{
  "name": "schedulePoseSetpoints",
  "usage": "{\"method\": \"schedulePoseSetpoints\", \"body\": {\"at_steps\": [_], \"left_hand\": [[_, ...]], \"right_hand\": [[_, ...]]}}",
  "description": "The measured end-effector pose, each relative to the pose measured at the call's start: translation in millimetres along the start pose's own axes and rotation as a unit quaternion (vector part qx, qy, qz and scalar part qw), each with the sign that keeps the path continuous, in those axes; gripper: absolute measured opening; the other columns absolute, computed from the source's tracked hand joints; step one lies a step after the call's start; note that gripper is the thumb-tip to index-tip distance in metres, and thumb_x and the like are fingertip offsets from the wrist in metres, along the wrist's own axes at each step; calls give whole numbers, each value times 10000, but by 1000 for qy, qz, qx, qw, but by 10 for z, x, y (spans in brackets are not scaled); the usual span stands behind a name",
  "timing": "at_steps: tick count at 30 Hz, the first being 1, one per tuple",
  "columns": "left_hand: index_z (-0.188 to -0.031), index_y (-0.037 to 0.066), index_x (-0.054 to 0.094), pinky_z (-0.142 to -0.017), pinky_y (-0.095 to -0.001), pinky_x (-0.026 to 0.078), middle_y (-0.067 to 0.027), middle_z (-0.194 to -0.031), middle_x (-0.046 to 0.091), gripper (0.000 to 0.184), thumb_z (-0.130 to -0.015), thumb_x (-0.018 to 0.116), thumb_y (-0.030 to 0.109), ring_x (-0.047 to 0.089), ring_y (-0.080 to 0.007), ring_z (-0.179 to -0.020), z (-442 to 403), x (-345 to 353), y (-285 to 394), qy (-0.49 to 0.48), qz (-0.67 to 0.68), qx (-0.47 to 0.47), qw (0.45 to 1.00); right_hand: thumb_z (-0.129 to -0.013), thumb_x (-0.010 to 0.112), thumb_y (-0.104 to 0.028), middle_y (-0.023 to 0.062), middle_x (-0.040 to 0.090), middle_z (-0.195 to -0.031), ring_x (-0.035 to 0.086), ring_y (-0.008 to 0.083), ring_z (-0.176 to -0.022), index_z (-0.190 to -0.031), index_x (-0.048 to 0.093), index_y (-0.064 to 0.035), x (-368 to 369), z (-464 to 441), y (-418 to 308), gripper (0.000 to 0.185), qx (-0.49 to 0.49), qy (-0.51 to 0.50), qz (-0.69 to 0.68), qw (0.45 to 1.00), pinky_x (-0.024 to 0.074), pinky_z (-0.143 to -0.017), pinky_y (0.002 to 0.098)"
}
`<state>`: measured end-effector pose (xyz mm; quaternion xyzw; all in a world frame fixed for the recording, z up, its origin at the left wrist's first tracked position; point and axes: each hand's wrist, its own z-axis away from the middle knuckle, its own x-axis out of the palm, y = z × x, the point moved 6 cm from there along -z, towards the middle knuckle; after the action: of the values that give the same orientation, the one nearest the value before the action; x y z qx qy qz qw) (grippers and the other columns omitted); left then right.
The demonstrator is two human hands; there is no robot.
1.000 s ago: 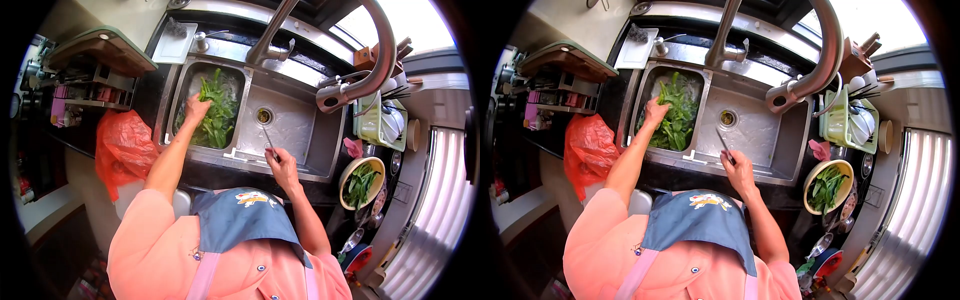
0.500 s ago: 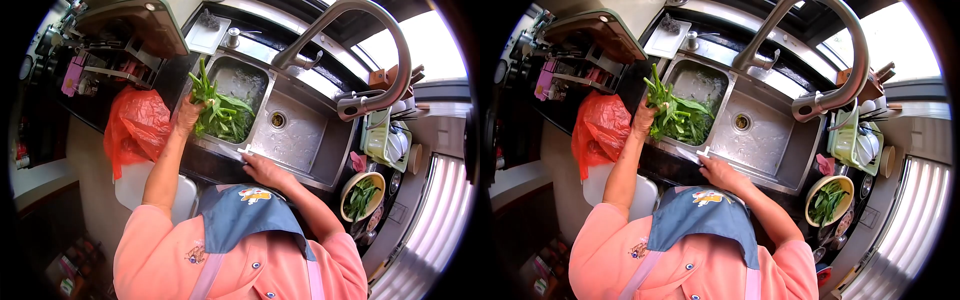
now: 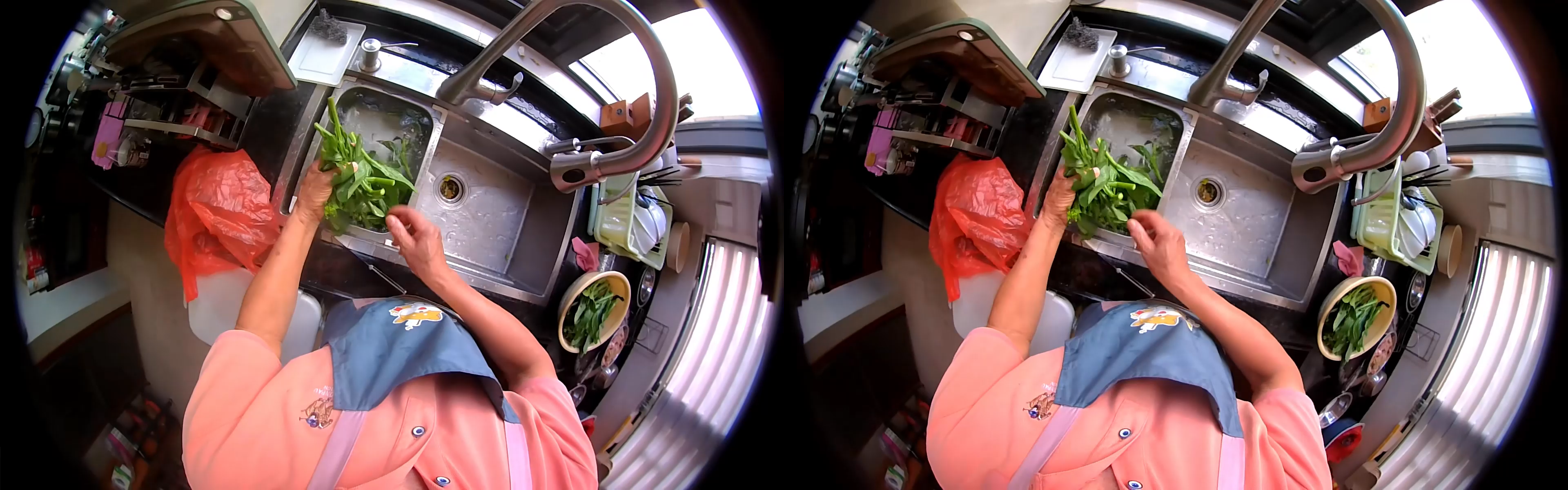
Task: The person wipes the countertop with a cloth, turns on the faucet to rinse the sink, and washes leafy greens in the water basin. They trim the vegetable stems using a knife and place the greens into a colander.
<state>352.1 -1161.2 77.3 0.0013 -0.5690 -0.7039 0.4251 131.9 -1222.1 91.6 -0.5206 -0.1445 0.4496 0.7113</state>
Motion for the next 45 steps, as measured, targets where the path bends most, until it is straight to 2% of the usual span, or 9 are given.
{"method": "schedulePoseSetpoints", "body": {"at_steps": [6, 10, 15, 23, 27, 32, 34, 39, 45], "left_hand": [[-1134, 64, 703, -752, -232, 532, 19, -990, 699, 261, -881, 763, 92, 655, -80, -855, 64, 314, -214, 13, 81, -15, 997], [-1072, 67, 731, -778, -258, 519, 14, -1011, 719, 226, -860, 793, 116, 653, -88, -880, 92, 274, -238, 26, -5, -6, 1000], [-1070, 40, 731, -775, -288, 507, -6, -929, 743, 230, -858, 750, 127, 656, -117, -822, 124, -31, -67, 117, -240, 79, 960], [-1029, 36, 724, -741, -391, 527, -167, -861, 741, 247, -821, 739, 169, 708, -313, -779, 146, 16, 108, 147, -420, 127, 887], [-1060, 35, 718, -753, -412, 529, -194, -929, 731, 281, -824, 739, 187, 703, -371, -852, 258, 167, 232, 157, -471, 136, 857], [-1068, 35, 697, -778, -407, 521, -180, -953, 707, 292, -815, 739, 173, 674, -403, -916, 317, 361, 367, 115, -515, 195, 826], [-1074, 24, 689, -789, -405, 525, -177, -957, 696, 307, -802, 746, 154, 673, -392, -911, 297, 438, 345, 63, -530, 226, 815], [-1182, 14, 686, -879, -317, 522, -97, -1097, 720, 389, -835, 782, 161, 677, -162, -1003, 129, 124, 57, 32, -336, 73, 938], [-1276, 20, 636, -945, -290, 507, -64, -1139, 712, 534, -919, 746, 402, 641, -134, -1045, 84, -276, -171, 77, -43, -45, 995]], "right_hand": [[-940, 724, -261, 139, 585, -1128, 615, 218, -924, -1258, 638, -25, -100, -340, -557, 405, -203, 159, -1, 966, 518, -786, 343], [-1083, 502, -250, 98, 573, -1048, 545, 215, -1004, -1096, 624, -30, -146, -691, -474, 252, -214, 218, -117, 945, 447, -901, 337], [-1084, 515, -323, 76, 642, -840, 551, 150, -767, -1036, 635, -39, -468, -856, -608, 311, -236, 277, -98, 926, 465, -715, 306], [-1060, 554, -320, 140, 645, -783, 614, 246, -708, -1036, 645, -42, -310, -950, -834, 294, -148, 119, 68, 980, 496, -673, 363], [-1047, 568, -293, 161, 694, -876, 674, 262, -779, -1138, 671, -59, -248, -1029, -734, 271, -177, 153, 79, 969, 511, -699, 376], [-950, 731, -349, -13, 623, -863, 529, 84, -783, -1362, 597, -15, -118, -979, -925, 546, -147, 56, 17, 987, 473, -713, 278], [-958, 726, -351, -43, 593, -846, 511, 65, -773, -1244, 647, -22, -25, -1079, -833, 443, -121, -6, -58, 991, 446, -698, 244], [-1023, 642, -362, -30, 628, -865, 539, 67, -776, -932, 658, -77, -190, -1232, -673, 299, -86, 121, -268, 952, 456, -687, 233], [-1012, 628, -439, 64, 670, -782, 640, 147, -672, -1075, 560, -78, -624, -1381, -305, 372, -69, 155, -378, 910, 534, -610, 300]]}}
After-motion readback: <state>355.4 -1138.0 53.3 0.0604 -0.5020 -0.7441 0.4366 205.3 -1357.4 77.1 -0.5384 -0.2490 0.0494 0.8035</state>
